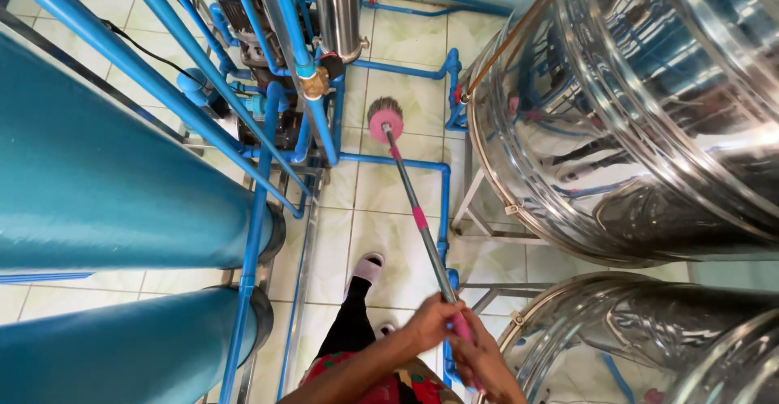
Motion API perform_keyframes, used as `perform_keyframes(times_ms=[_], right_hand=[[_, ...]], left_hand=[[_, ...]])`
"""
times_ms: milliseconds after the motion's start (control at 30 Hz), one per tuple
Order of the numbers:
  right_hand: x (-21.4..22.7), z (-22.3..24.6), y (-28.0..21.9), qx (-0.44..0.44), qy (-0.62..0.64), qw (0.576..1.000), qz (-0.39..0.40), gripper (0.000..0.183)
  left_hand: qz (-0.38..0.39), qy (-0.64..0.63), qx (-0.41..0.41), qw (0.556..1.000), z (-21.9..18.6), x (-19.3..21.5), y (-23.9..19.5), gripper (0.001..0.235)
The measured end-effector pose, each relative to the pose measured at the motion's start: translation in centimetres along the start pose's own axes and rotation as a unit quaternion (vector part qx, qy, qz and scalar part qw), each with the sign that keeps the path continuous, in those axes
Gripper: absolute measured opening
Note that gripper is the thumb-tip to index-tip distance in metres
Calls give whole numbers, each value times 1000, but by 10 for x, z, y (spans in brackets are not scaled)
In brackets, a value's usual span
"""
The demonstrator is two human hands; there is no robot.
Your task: The person is mopping the tiled floor in a water filtration or storage area.
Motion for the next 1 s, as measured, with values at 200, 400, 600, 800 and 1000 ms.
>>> perform_keyframes(times_ms=[200, 400, 600, 800, 1000], right_hand=[[83, -99, -9, 8, -57, 998, 19, 76], [126, -213, 53, 20, -110, 990, 81, 66], [72, -187, 60, 52, -138, 988, 42, 54], [-22, -126, 111, -45, 72, 996, 36, 27], [-106, -95, 125, 7, 19, 1000, 5, 25]], left_hand=[[-151, -47, -2, 987, 124, 3, -28, 15], [-348, -34, 76, 934, 211, 92, -18, 21], [-405, 40, -24, 913, 170, 117, -24, 15], [-412, 81, 19, 907, 68, 220, 63, 19], [-323, 131, 2, 937, -15, 215, -9, 23]])
Point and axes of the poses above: each hand's wrist, its own y-axis towards the middle knuckle, its own x-axis out of the back of the hand, z = x × y, the point moved 7 cm from there along y, towards the middle knuckle, and after that the axes turned 1 degree about -y, right-handed, at the moved point
